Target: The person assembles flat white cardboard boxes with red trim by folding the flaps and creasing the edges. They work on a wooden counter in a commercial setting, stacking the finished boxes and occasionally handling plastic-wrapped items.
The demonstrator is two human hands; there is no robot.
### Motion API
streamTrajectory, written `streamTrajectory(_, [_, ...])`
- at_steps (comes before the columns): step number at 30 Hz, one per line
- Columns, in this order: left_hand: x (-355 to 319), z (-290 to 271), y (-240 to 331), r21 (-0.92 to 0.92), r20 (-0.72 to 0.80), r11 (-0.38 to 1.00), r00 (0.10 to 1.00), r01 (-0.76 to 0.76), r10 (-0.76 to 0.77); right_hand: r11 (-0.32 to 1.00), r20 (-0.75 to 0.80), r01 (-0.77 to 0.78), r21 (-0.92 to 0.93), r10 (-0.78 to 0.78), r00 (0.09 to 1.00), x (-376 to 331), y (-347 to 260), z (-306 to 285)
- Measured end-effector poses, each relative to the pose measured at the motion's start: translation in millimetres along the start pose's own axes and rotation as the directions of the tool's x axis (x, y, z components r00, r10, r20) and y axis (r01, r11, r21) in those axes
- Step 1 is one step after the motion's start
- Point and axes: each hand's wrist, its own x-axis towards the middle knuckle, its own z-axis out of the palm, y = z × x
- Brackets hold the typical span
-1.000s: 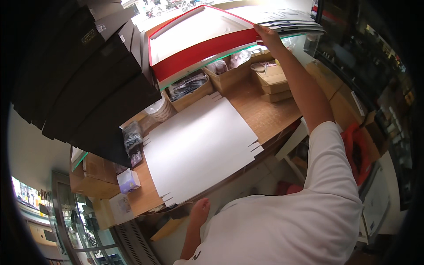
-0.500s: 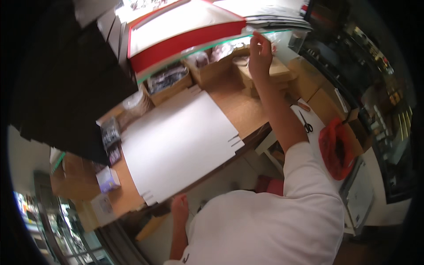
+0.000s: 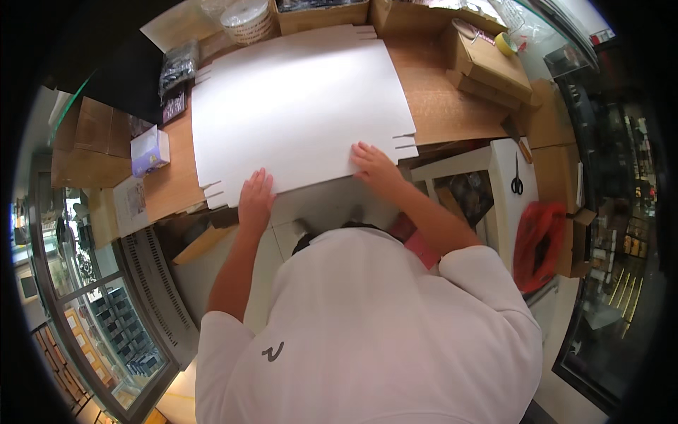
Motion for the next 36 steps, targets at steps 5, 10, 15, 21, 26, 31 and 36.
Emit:
streamTrajectory(5, [9,-9,-3,-0.06,-0.011,0.998,1.0,-0.003,0.002,0.999,0.012,0.034,0.041,-0.034,0.999,0,15,-7])
streamTrajectory(10, [13,-14,-8,-0.113,0.0,0.993,1.0,-0.02,0.02,0.997,-0.026,0.057,0.05,-0.055,0.998,0,16,-10])
streamTrajectory(15, [12,-14,-22,-0.181,0.026,0.984,1.0,0.004,0.001,0.992,0.003,0.123,-0.032,-0.123,0.992,3,10,-16])
streamTrajectory(21, [16,-26,-10,-0.108,-0.055,0.985,0.99,-0.134,0.129,0.994,-0.001,0.094,-0.046,-0.094,0.996,4,6,-24])
streamTrajectory(26, [22,-30,-4,-0.165,-0.107,0.976,0.986,-0.143,0.127,0.997,-0.127,0.073,0.012,-0.071,0.989,4,7,-15])
streamTrajectory(31, [28,-28,-5,-0.224,-0.112,0.968,0.99,-0.11,0.087,0.973,-0.188,0.215,-0.083,-0.227,0.956,6,-3,-16])
streamTrajectory(36, [40,-27,-15,-0.234,-0.014,0.972,1.0,-0.01,0.007,0.996,-0.081,0.051,0.073,-0.045,0.996,15,2,-21])
